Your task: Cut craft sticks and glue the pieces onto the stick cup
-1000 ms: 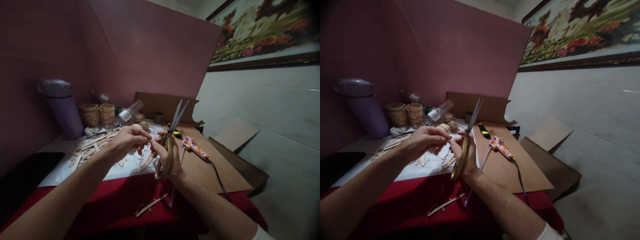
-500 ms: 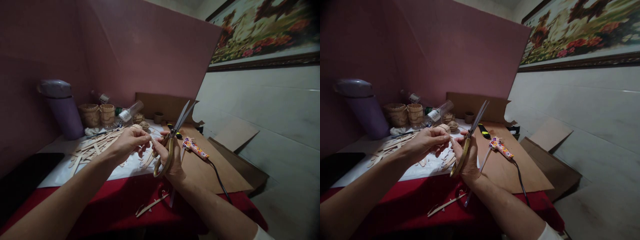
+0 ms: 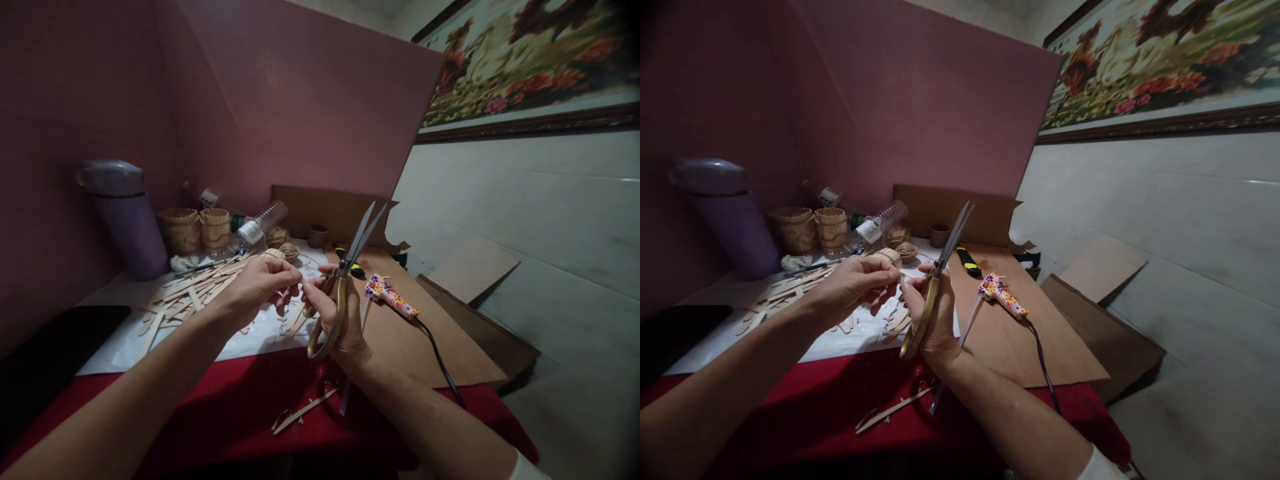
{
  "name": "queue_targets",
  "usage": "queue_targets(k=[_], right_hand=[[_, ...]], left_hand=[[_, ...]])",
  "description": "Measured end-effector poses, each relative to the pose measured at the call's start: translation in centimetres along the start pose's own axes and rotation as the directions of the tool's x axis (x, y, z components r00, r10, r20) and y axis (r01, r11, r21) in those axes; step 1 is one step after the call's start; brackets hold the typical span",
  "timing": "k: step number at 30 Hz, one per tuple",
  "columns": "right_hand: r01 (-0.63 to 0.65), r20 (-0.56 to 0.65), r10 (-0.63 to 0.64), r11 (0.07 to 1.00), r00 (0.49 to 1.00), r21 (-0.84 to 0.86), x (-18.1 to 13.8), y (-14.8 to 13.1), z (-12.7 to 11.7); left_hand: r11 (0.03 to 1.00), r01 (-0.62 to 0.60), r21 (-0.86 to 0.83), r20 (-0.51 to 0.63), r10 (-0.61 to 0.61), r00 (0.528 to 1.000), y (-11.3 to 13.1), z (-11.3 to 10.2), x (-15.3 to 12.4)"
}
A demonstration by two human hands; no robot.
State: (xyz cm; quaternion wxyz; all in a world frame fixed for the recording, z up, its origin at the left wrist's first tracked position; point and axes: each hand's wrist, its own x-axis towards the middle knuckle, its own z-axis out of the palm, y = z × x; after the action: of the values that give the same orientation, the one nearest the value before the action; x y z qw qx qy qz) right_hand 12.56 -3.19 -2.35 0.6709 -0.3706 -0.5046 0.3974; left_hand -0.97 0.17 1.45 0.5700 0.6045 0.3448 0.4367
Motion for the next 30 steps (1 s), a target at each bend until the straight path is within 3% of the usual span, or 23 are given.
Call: queue_targets(k=[7,11,14,17,19,26,30], right_hand=[[-0.014,-0.001,0.014,1.000,1.000,0.008,0.2,0.2,0.0],[-0.126,-0.033,0.124,0.991,0.992,-0.046,1.6,0.3,-0.8],[-0.261,0.005,0.267,0.947,0.964,-0.185,3.3,0.8,-1.8],[-0.216,-0.076,0.210,0.807,0.975,-0.549,4.7,1.3,-2.5],[-0.211,-0.090,0.202,0.728,0.975,-0.652,5.3,1.4,-2.6],[-0.174,-0.100,0.198,0.401,0.975,-0.899,6.2,1.3,-0.4],[-0.168,-0.094,0.227,0.334,0.969,-0.928,6.3,1.7,1.2]], left_hand=[[1.000,-0.002,0.005,-0.051,0.002,0.999,0.1,-0.1,-0.1],[0.988,-0.119,-0.101,-0.218,0.095,0.971,0.7,-0.9,0.3],[0.966,-0.222,-0.135,-0.399,0.152,0.904,1.3,-2.1,0.8],[0.964,-0.230,-0.137,-0.541,0.122,0.832,1.6,-3.3,1.2],[0.966,-0.216,-0.144,-0.598,0.089,0.797,1.7,-4.1,1.4],[0.982,-0.171,-0.075,-0.697,0.071,0.713,1.1,-6.2,2.0],[0.992,-0.107,-0.060,-0.685,0.037,0.728,0.2,-7.1,2.4]])
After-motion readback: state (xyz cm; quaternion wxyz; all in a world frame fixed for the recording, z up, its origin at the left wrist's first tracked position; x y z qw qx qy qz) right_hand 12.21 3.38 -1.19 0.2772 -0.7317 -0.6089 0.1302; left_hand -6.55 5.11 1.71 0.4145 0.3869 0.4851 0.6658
